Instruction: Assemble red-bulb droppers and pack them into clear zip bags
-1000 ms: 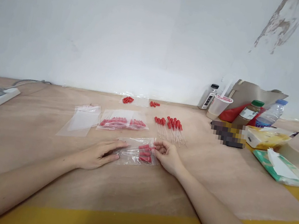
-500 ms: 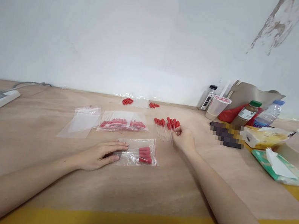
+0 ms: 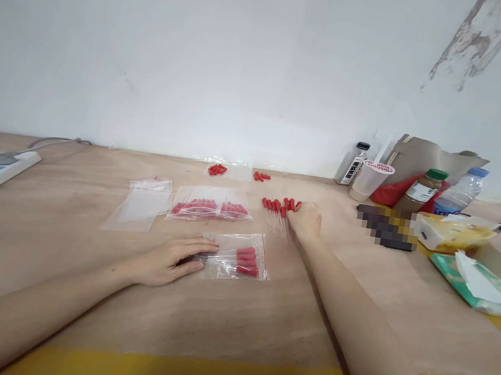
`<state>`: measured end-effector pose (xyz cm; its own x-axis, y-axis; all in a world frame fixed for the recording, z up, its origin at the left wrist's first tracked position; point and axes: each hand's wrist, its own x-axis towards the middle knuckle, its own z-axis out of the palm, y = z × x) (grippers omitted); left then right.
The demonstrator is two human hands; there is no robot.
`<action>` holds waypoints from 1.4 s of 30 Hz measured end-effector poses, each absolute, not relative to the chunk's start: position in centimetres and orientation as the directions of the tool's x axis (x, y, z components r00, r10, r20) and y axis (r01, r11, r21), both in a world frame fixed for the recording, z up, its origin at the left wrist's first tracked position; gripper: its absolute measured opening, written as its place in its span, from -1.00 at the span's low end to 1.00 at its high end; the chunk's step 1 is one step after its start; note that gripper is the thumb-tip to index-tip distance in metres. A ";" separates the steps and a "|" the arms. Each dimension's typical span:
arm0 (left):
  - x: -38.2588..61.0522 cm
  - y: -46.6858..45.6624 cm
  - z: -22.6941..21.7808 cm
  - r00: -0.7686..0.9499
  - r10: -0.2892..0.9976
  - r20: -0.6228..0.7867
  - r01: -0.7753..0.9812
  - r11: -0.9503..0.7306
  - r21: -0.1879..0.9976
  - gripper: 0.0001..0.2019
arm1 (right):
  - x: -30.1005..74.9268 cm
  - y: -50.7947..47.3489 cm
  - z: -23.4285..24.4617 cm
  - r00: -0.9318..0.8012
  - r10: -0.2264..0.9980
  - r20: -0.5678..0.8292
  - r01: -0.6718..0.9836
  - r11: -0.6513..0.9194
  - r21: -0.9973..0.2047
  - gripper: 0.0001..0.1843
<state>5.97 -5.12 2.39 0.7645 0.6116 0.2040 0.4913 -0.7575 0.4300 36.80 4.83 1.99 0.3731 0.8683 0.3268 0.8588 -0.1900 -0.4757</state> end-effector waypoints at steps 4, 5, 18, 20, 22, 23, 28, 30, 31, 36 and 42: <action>5.9 -5.1 2.3 0.765 0.609 0.209 0.487 -0.760 0.430 -0.64 | 36.5 4.9 2.6 0.397 0.863 0.313 0.835 -0.197 -0.514 -0.86; 5.9 -5.1 2.3 0.765 0.610 0.208 0.488 -0.760 0.429 -0.64 | 36.5 4.8 2.9 0.418 0.855 0.306 0.807 -0.194 -0.558 -0.84; 6.0 -5.0 2.4 0.767 0.607 0.209 0.475 -0.756 0.451 -0.66 | 36.7 -2.9 1.8 0.165 0.979 0.118 -0.041 0.127 -0.991 -0.24; 6.0 -5.1 2.5 0.767 0.606 0.209 0.473 -0.755 0.454 -0.66 | 36.3 -3.3 1.1 0.172 0.977 0.123 -0.079 0.138 -0.987 -0.15; 6.0 -5.1 2.5 0.768 0.605 0.209 0.472 -0.756 0.454 -0.66 | 35.4 -3.4 0.5 0.194 0.974 0.120 -0.115 0.144 -0.983 -0.17; 6.0 -5.1 2.4 0.769 0.604 0.210 0.470 -0.757 0.454 -0.66 | 34.9 -3.4 0.3 0.205 0.972 0.116 -0.137 0.146 -0.980 -0.21; 5.9 -5.3 2.5 0.750 0.630 0.202 0.491 -0.734 0.469 -0.62 | 32.8 -4.0 -0.2 0.148 0.983 0.108 -0.231 0.140 -0.963 -0.43; 5.9 -5.4 2.6 0.734 0.651 0.191 0.511 -0.716 0.476 -0.58 | 32.7 -4.3 -0.2 0.089 0.991 0.104 -0.220 0.122 -0.968 -0.49; 5.9 -5.5 2.6 0.731 0.656 0.190 0.515 -0.712 0.477 -0.57 | 32.8 -4.4 -0.1 0.067 0.992 0.106 -0.193 0.117 -0.974 -0.52; 5.8 -5.6 2.7 0.736 0.651 0.186 0.515 -0.716 0.471 -0.56 | 33.5 -4.5 0.3 -0.136 0.978 0.160 0.042 0.167 -0.985 -0.64; 5.8 -5.4 2.5 0.736 0.651 0.186 0.512 -0.715 0.476 -0.56 | 33.8 -3.4 0.8 -0.325 0.944 0.054 0.045 0.072 -0.996 -0.64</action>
